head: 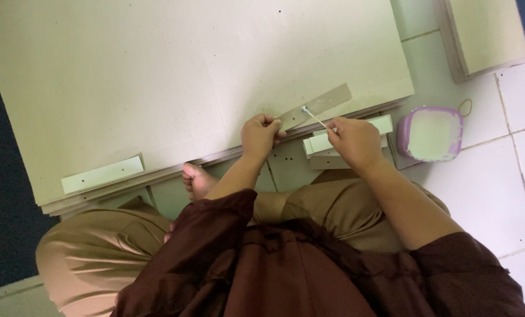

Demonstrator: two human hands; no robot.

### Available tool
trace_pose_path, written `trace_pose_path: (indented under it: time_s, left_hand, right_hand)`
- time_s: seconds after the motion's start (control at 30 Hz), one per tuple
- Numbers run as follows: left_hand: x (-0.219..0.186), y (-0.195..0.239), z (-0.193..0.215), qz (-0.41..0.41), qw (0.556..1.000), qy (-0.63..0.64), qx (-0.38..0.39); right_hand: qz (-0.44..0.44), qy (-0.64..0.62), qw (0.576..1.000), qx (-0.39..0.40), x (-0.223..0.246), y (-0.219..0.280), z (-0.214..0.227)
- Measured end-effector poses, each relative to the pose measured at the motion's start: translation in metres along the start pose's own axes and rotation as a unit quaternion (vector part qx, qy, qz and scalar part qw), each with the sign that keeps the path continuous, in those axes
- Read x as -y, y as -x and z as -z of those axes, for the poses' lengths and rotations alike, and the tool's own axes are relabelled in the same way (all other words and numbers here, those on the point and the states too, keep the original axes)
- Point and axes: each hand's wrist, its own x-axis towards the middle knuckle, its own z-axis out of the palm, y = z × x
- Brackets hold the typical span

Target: The person applies glue to a small white wooden strip using a stick and then attaches it to the edge of a larger white board. They press the strip firmly into place and repeat the process with another strip on a different section of the board.

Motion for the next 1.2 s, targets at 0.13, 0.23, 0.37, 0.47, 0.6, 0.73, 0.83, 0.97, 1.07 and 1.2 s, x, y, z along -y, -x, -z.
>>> trace_pose_path:
  time_s: [0.13,0.23,0.37,0.47,0.6,0.73,0.83,0.97,1.07,1.2]
  left_hand:
    - [0.008,-0.004,-0.001,-0.002,1.0,-0.01,0.002]
    - [0.007,-0.004,-0.001,-0.009,1.0,-0.018,-0.009]
    - [-0.002,0.011,0.009,0.007,0.998,0.06,-0.01]
    - [-0.002,0.023,0.019,-0.003,0.996,0.087,-0.002]
    - [-0.008,0.044,0.029,-0.005,0.996,0.088,0.003]
    - [-0.01,0.065,0.031,-0.006,0.995,0.097,0.009]
    - [-0.009,0.077,0.028,0.008,0.989,0.144,0.02]
    - [-0.012,0.098,0.02,0.036,0.977,0.203,0.064]
    - [-0.011,0.111,0.003,0.058,0.965,0.238,0.089]
    - [-0.005,0.123,-0.016,0.114,0.931,0.312,0.151]
  right_hand:
    - [-0.024,0.015,0.998,-0.047,-0.029,0.006,0.015]
    - [-0.039,-0.069,0.996,-0.051,-0.049,0.025,0.048]
    - [-0.103,-0.038,0.979,-0.172,-0.123,0.069,0.062]
    - [-0.154,0.066,0.968,-0.184,-0.183,0.112,0.061]
    - [-0.276,0.094,0.951,-0.106,-0.216,0.144,0.059]
    - [-0.325,0.159,0.932,-0.013,-0.235,0.134,0.047]
    - [-0.296,0.196,0.932,0.073,-0.165,0.114,0.077]
    - [-0.14,-0.14,0.978,-0.07,-0.057,0.098,0.111]
    - [-0.058,-0.336,0.94,-0.003,-0.023,0.094,0.089]
    - [0.049,-0.506,0.861,0.008,0.052,0.084,0.085]
